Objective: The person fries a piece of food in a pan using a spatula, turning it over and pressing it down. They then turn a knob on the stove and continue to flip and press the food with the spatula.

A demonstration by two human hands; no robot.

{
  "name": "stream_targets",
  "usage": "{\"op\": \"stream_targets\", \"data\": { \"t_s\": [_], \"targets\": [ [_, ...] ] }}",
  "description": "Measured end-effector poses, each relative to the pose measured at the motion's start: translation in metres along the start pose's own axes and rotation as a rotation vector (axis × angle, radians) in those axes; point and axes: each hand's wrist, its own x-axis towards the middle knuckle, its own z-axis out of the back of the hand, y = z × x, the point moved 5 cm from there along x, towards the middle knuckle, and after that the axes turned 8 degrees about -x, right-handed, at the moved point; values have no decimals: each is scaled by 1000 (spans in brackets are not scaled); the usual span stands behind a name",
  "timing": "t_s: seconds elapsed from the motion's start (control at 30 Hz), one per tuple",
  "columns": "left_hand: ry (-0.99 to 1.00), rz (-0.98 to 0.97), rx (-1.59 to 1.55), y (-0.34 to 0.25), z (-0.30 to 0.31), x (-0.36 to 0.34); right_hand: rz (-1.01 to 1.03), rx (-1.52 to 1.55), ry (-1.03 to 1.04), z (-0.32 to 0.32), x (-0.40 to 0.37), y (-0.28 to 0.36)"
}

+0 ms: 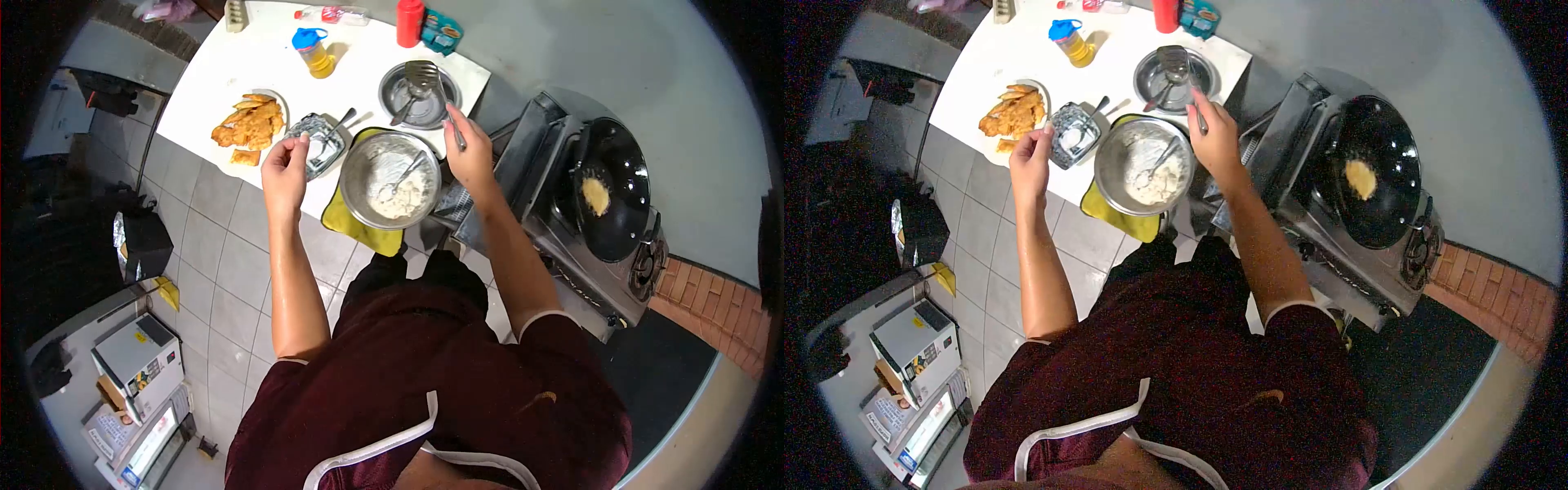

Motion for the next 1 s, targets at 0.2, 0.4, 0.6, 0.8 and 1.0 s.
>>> {"op": "stream_targets", "data": {
  "t_s": [0.2,0.4,0.6,0.8,1.0],
  "targets": [
    [-16,46,27,4,39,10,103,-2,167,-37,-7,-15],
    [23,55,21,3,43,17,85,-128,308,-28,-10,-17],
    [80,10,-34,-5,31,24,136,-87,179,-18,-14,-9],
    [132,-26,-62,-15,9,20,131,-59,-26,3,-17,9],
    [250,-56,-65,-28,-40,4,-106,-54,-192,69,-21,39]
  ]
}}
